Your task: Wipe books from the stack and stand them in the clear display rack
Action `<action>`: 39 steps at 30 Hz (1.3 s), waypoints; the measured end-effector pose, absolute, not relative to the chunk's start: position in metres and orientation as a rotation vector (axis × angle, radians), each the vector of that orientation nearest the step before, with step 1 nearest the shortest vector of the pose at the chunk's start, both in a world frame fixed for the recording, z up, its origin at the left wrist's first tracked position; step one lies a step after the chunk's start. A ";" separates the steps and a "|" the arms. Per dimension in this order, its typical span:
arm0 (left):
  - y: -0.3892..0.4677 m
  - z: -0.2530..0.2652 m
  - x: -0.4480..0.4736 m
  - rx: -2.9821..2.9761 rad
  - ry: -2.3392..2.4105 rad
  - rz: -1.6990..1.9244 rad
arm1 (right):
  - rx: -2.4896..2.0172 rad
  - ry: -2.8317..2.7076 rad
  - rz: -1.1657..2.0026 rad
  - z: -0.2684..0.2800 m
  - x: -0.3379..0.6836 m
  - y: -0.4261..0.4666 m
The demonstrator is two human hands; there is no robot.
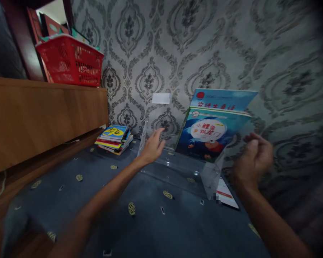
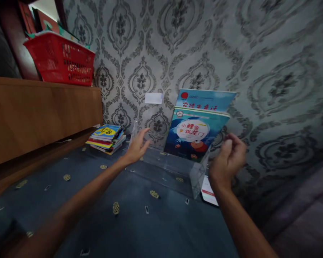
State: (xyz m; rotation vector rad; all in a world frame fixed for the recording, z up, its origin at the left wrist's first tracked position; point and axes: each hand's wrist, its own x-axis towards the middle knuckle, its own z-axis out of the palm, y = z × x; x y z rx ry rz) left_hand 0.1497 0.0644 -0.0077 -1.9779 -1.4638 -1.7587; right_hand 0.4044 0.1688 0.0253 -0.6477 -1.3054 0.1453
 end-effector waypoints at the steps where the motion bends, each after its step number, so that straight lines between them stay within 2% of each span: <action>1: 0.048 -0.013 0.132 -1.921 -1.494 -1.718 | -0.605 -1.372 0.114 0.009 0.405 0.152; 6: 0.003 -0.026 0.033 -1.453 -1.827 -1.471 | -0.284 -2.388 0.278 -0.067 0.384 0.088; 9: -0.002 -0.030 -0.011 -1.333 -2.139 -1.125 | -0.236 -2.672 0.281 -0.095 0.365 0.066; 13: 0.000 -0.033 -0.039 -1.357 -2.348 -0.652 | -0.288 -2.668 0.325 -0.119 0.347 0.047; 17: 0.005 -0.032 -0.048 -1.411 -2.459 -0.387 | -0.306 -2.558 0.411 -0.143 0.341 0.043; 25: -0.003 -0.033 -0.043 -1.421 -2.466 -0.276 | -0.333 -2.508 0.608 -0.160 0.341 0.051; 39: -0.033 -0.037 0.000 -1.276 -2.282 0.095 | -0.229 -2.439 0.480 -0.165 0.340 0.051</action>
